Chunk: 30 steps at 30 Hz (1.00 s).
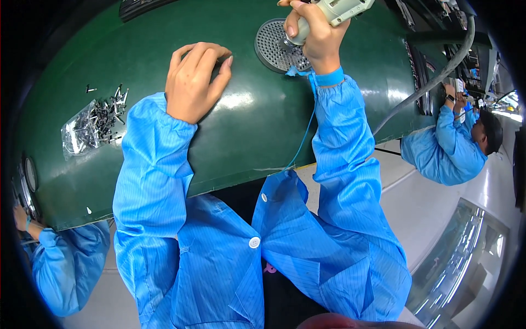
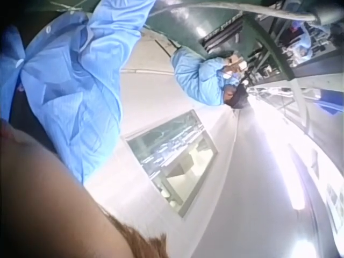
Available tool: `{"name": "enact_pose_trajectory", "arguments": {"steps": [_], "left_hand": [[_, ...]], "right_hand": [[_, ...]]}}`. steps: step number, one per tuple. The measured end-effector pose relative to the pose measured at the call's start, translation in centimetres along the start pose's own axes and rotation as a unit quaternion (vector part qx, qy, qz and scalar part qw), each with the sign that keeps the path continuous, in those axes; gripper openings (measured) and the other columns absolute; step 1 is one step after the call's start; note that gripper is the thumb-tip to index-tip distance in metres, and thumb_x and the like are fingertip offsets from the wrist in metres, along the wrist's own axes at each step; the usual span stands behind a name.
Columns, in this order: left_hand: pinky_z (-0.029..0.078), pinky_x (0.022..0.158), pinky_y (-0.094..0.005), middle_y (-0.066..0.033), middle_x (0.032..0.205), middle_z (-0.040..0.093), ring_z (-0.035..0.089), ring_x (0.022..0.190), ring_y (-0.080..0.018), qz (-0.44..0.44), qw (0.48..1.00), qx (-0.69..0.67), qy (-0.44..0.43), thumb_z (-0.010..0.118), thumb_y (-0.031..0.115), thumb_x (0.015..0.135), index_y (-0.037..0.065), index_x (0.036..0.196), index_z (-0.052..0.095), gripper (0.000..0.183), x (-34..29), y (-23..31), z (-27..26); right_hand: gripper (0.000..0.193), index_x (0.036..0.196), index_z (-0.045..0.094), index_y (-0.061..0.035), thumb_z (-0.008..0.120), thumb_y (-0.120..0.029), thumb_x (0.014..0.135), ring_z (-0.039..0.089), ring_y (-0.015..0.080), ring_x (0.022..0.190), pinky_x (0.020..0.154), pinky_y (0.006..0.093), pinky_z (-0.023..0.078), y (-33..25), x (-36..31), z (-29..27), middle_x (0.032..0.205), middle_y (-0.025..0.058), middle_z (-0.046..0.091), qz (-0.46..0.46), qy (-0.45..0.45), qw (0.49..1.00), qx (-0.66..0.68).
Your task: The person assembles a tablet by attaching a screen module to a tablet chassis with screws, using an electric screwdriver.
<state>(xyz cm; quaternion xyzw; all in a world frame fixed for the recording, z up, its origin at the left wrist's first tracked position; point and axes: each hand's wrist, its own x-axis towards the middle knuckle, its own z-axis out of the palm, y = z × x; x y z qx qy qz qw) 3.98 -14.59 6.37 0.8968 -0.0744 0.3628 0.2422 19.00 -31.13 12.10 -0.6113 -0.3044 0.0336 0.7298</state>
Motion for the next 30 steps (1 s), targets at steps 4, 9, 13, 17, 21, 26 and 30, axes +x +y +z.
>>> {"name": "enact_pose_trajectory", "arguments": {"steps": [4,9,13,17,21,26,30], "left_hand": [[0.048,0.089,-0.0364,-0.0041,0.095,0.069,0.066,0.088,-0.0233,-0.009,1.0,0.009,-0.001,0.073,0.008,0.084,0.006,0.098,0.068,0.015,0.3,0.4,0.1],[0.048,0.091,-0.0373,-0.0027,0.095,0.068,0.066,0.091,-0.0232,-0.003,1.0,0.022,0.008,0.073,0.01,0.084,0.008,0.1,0.07,0.016,0.5,0.9,0.5],[0.048,0.088,-0.0356,-0.0058,0.1,0.069,0.065,0.088,-0.023,-0.01,1.0,0.01,-0.014,0.073,0.007,0.085,0.006,0.105,0.07,0.02,0.3,0.7,0.3],[0.048,0.09,-0.0373,-0.0036,0.096,0.068,0.066,0.091,-0.0231,-0.008,1.0,0.017,-0.008,0.073,0.01,0.085,0.008,0.103,0.07,0.018,0.2,0.5,0.2],[0.048,0.088,-0.0354,-0.0045,0.102,0.069,0.065,0.087,-0.0211,-0.02,1.0,0.016,-0.015,0.073,0.008,0.086,0.007,0.107,0.071,0.021,-0.3,0.1,0.1],[0.048,0.087,-0.035,-0.0044,0.101,0.068,0.065,0.085,-0.0205,-0.032,0.999,0.011,-0.005,0.071,0.007,0.087,0.007,0.107,0.071,0.02,-0.6,-0.1,0.0],[0.049,0.084,-0.0348,-0.0051,0.101,0.068,0.065,0.085,-0.0206,-0.026,0.999,0.024,-0.004,0.071,0.006,0.088,0.007,0.108,0.07,0.02,-0.1,-0.3,0.1]], "right_hand": [[0.011,0.088,0.066,0.0048,0.058,-0.002,0.091,0.046,0.0095,0.041,0.041,0.0236,0.037,-0.2,0.1,-0.3,0.054,0.003,0.054,-0.007,0.004,1.0,0.007],[0.013,0.086,0.067,0.0044,0.059,-0.004,0.091,0.047,0.0092,0.041,0.041,0.0236,0.036,-0.3,0.1,-0.6,0.053,0.0029,0.054,-0.015,0.018,1.0,-0.002],[0.014,0.085,0.068,0.0029,0.061,-0.007,0.092,0.047,0.0088,0.041,0.04,0.0229,0.035,-0.3,0.1,-0.3,0.053,0.0021,0.054,-0.018,0.018,1.0,-0.001],[0.012,0.089,0.07,0.0,0.064,-0.01,0.093,0.048,0.0072,0.042,0.041,0.0219,0.035,-0.2,-0.1,0.4,0.055,0.0006,0.056,0.024,0.024,0.999,-0.022],[0.009,0.096,0.07,-0.0006,0.065,-0.008,0.094,0.05,0.0064,0.044,0.042,0.0218,0.037,0.5,-0.6,1.1,0.057,0.0004,0.058,0.02,0.043,0.999,0.001],[0.009,0.097,0.071,-0.0011,0.064,-0.007,0.094,0.051,0.0065,0.045,0.043,0.0221,0.038,0.0,-0.8,1.3,0.058,-0.0001,0.059,0.02,0.045,0.999,-0.007],[0.009,0.098,0.071,-0.0007,0.063,-0.005,0.094,0.052,0.0069,0.045,0.043,0.0221,0.038,-0.8,-0.2,0.9,0.059,0.0002,0.059,-0.004,0.049,0.999,0.011]]}}
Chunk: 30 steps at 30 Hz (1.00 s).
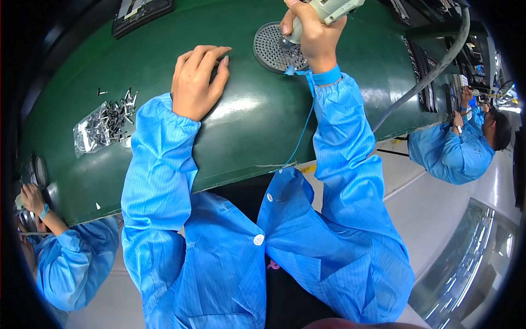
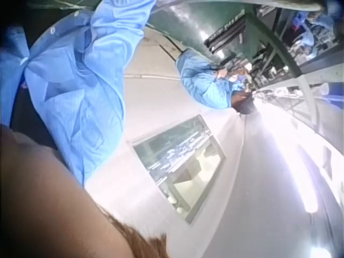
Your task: The person assembles a tablet by attaching a screen module to a tablet chassis with screws, using an electric screwdriver.
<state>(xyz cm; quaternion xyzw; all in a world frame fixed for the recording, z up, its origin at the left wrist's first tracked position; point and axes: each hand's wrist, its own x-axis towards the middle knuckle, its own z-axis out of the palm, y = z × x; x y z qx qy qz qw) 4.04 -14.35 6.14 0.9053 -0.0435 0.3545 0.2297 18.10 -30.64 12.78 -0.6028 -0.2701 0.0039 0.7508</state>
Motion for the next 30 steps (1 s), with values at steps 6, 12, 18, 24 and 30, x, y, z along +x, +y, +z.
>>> {"name": "enact_pose_trajectory", "arguments": {"steps": [6,12,18,24,30], "left_hand": [[0.054,0.075,-0.0374,-0.0085,0.099,0.068,0.069,0.083,-0.0219,-0.113,0.982,-0.14,0.052,0.071,0.011,0.089,0.006,0.107,0.069,0.018,4.6,-0.8,3.0],[0.053,0.093,-0.046,-0.0234,0.117,0.065,0.066,0.106,-0.0382,-0.277,0.958,-0.06,-0.036,0.075,0.06,0.079,0.003,0.121,0.064,0.072,20.4,-8.9,14.2],[0.047,0.106,-0.0415,-0.0259,0.14,0.054,0.059,0.124,-0.0399,-0.375,0.892,0.079,-0.239,0.081,0.074,0.064,-0.013,0.139,0.044,0.121,27.2,-5.8,22.7],[0.043,0.111,-0.0334,-0.0201,0.14,0.059,0.057,0.131,-0.0289,-0.432,0.838,-0.134,-0.306,0.092,0.059,0.06,-0.012,0.136,0.052,0.112,29.9,-10.3,26.9],[0.046,0.107,-0.0448,-0.0356,0.13,0.059,0.057,0.124,-0.0456,-0.285,0.924,-0.233,0.1,0.07,0.034,0.08,-0.014,0.14,0.043,0.081,28.4,-18.3,21.9]], "right_hand": [[0.015,0.098,0.066,0.0117,0.062,0.003,0.086,0.055,0.0154,0.046,0.047,0.029,0.046,-3.2,1.5,-2.1,0.078,0.019,0.07,-0.086,0.031,0.995,-0.027],[0.012,0.099,0.068,0.0052,0.066,0.002,0.088,0.057,0.0096,0.052,0.047,0.0246,0.045,-3.9,1.6,-3.1,0.093,0.0113,0.072,-0.058,0.089,0.993,-0.043],[0.011,0.094,0.07,0.0013,0.068,0.0,0.084,0.063,0.0109,0.058,0.054,0.0261,0.049,-2.1,2.0,-5.1,0.072,0.0044,0.067,-0.095,0.116,0.984,-0.096],[0.015,0.098,0.066,0.0081,0.059,0.006,0.085,0.056,0.0101,0.048,0.045,0.0255,0.045,-4.1,2.0,-8.4,0.082,0.0131,0.068,-0.021,0.176,0.984,0.015],[0.013,0.097,0.069,0.0058,0.061,0.005,0.088,0.057,0.009,0.051,0.046,0.0248,0.045,-3.2,1.8,-3.5,0.072,0.0055,0.066,-0.022,0.074,0.995,0.061]]}}
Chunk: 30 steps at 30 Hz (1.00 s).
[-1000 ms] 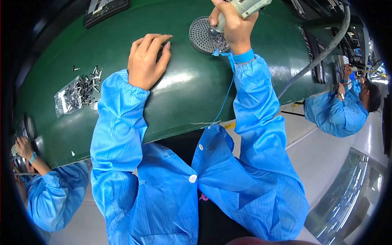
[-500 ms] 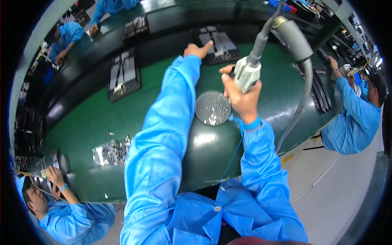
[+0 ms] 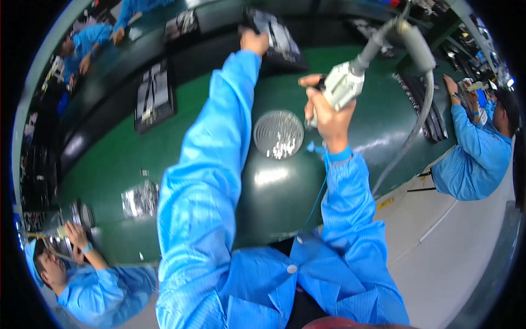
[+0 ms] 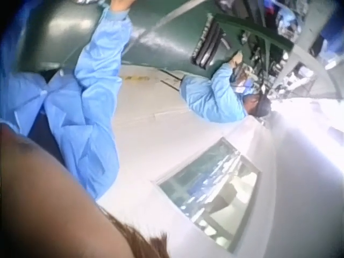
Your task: The person assembles a tablet by attaching a screen module to a tablet chassis with screws, using an electric screwdriver.
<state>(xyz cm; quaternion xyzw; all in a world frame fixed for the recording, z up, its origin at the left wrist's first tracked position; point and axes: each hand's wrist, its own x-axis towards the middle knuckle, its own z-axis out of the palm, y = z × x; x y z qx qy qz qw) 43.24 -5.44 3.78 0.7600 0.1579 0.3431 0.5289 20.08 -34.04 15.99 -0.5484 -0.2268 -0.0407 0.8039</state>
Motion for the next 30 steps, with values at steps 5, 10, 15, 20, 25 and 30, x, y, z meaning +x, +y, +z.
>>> {"name": "enact_pose_trajectory", "arguments": {"steps": [5,10,15,20,25,30], "left_hand": [[0.051,0.085,-0.0315,-0.009,0.117,0.067,0.061,0.098,-0.0162,-0.036,0.97,-0.225,-0.086,0.06,0.005,0.094,0.0,0.142,0.049,0.049,-10.6,13.0,-10.4],[0.05,0.101,-0.0331,-0.0153,0.141,0.058,0.063,0.119,-0.0226,-0.156,0.964,-0.217,-0.007,0.058,0.004,0.098,0.006,0.16,0.026,0.07,-28.7,15.9,-28.5],[0.025,0.119,-0.0324,-0.0186,0.163,0.028,0.029,0.148,-0.0223,-0.221,0.96,-0.171,0.001,0.058,0.001,0.096,-0.002,0.159,0.021,0.073,-43.6,14.5,-30.9],[0.035,0.112,-0.0304,-0.0198,0.148,0.05,0.047,0.135,-0.0217,-0.196,0.972,-0.127,-0.033,0.057,0.006,0.1,-0.003,0.159,0.018,0.071,-47.1,16.1,-28.3],[0.041,0.105,-0.0325,-0.0219,0.134,0.058,0.055,0.119,-0.0235,-0.178,0.98,-0.04,-0.078,0.064,0.013,0.097,0.0,0.156,0.03,0.07,-47.0,16.3,-28.1],[0.047,0.092,-0.0411,-0.0213,0.119,0.056,0.06,0.103,-0.0338,-0.049,0.962,0.266,-0.041,0.072,0.022,0.091,-0.002,0.131,0.062,0.048,-47.4,15.4,-29.5]], "right_hand": [[0.013,0.095,0.069,0.0086,0.06,0.003,0.086,0.055,0.0119,0.049,0.047,0.0275,0.047,1.1,-0.2,-2.6,0.091,0.0176,0.073,-0.009,0.017,0.997,-0.071],[0.014,0.095,0.073,0.0053,0.063,0.0,0.087,0.059,0.0095,0.053,0.049,0.0245,0.045,1.0,-2.2,1.2,0.076,0.0061,0.07,-0.015,-0.073,0.995,-0.071],[0.016,0.096,0.067,0.0119,0.057,0.004,0.087,0.054,0.0168,0.049,0.052,0.0304,0.047,-0.5,-5.0,4.3,0.06,0.011,0.059,-0.023,-0.138,0.989,-0.049],[0.015,0.095,0.066,0.011,0.055,0.006,0.087,0.054,0.0159,0.049,0.055,0.0311,0.05,-0.8,-7.5,8.1,0.059,0.0096,0.057,-0.066,-0.197,0.977,-0.039],[0.013,0.1,0.066,0.0042,0.057,0.003,0.091,0.055,0.0112,0.047,0.044,0.0244,0.044,-3.0,-10.6,11.9,0.079,0.0105,0.068,0.06,-0.239,0.968,-0.037],[0.014,0.098,0.066,0.0076,0.057,0.003,0.089,0.054,0.0133,0.048,0.049,0.0285,0.047,-2.3,-10.4,13.8,0.068,0.0122,0.064,-0.05,-0.313,0.948,-0.033]]}}
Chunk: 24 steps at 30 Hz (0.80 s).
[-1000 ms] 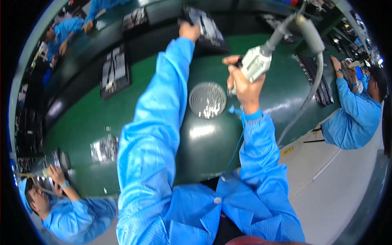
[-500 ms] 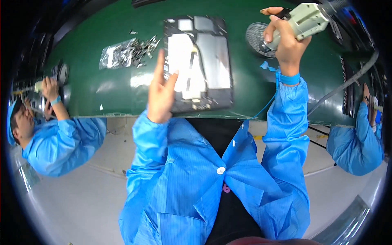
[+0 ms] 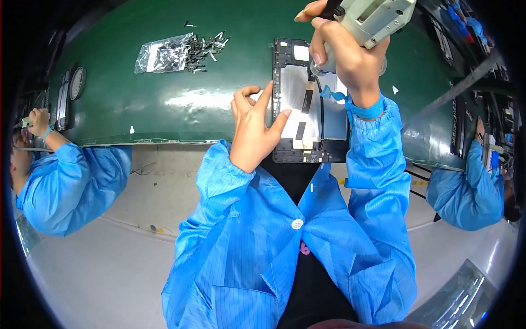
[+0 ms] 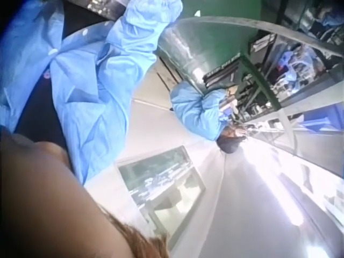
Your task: The person assembles a tablet by attaching a screen module to a tablet chassis with screws, using an electric screwdriver.
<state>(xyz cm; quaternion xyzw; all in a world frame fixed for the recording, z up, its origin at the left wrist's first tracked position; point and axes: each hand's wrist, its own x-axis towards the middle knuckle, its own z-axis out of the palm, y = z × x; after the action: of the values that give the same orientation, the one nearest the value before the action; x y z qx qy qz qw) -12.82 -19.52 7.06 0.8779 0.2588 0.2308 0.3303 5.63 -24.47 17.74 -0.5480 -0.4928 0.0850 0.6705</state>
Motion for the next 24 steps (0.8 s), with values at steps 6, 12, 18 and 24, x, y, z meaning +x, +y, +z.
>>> {"name": "enact_pose_trajectory", "arguments": {"steps": [6,12,18,24], "left_hand": [[0.055,0.073,-0.0375,-0.0152,0.094,0.072,0.07,0.083,-0.0295,0.09,0.985,-0.058,0.132,0.073,0.017,0.09,0.003,0.101,0.075,0.018,8.6,-4.9,-5.6],[0.056,0.076,-0.0328,-0.0087,0.09,0.075,0.071,0.082,-0.0196,0.001,0.996,0.079,-0.049,0.082,0.027,0.084,0.005,0.103,0.075,0.03,22.9,-18.9,-13.4],[0.055,0.073,-0.0322,-0.0102,0.086,0.073,0.069,0.08,-0.0187,-0.051,0.976,0.118,-0.177,0.083,0.034,0.084,0.0,0.094,0.072,0.037,25.5,-18.8,-10.2],[0.051,0.063,-0.0255,-0.0073,0.084,0.069,0.066,0.071,-0.0114,0.073,0.981,-0.158,-0.089,0.07,0.022,0.097,0.001,0.106,0.059,0.025,23.0,-12.1,-7.7]], "right_hand": [[0.016,0.098,0.064,0.012,0.054,0.004,0.089,0.055,0.016,0.049,0.053,0.0295,0.047,0.8,1.2,-1.4,0.06,0.0117,0.059,0.058,0.038,0.997,-0.017],[0.018,0.099,0.065,0.0109,0.055,0.002,0.088,0.055,0.0151,0.049,0.05,0.0308,0.048,4.5,3.1,-1.0,0.073,0.0183,0.066,0.054,0.064,0.995,0.05],[0.015,0.098,0.065,0.0097,0.058,-0.001,0.09,0.054,0.0152,0.048,0.048,0.0301,0.047,5.3,4.0,-1.5,0.067,0.0148,0.064,0.067,0.104,0.991,0.053],[0.012,0.101,0.063,0.0053,0.057,0.004,0.091,0.056,0.013,0.047,0.044,0.0261,0.046,5.6,4.0,-0.8,0.083,0.0127,0.069,0.09,0.11,0.984,0.109]]}}
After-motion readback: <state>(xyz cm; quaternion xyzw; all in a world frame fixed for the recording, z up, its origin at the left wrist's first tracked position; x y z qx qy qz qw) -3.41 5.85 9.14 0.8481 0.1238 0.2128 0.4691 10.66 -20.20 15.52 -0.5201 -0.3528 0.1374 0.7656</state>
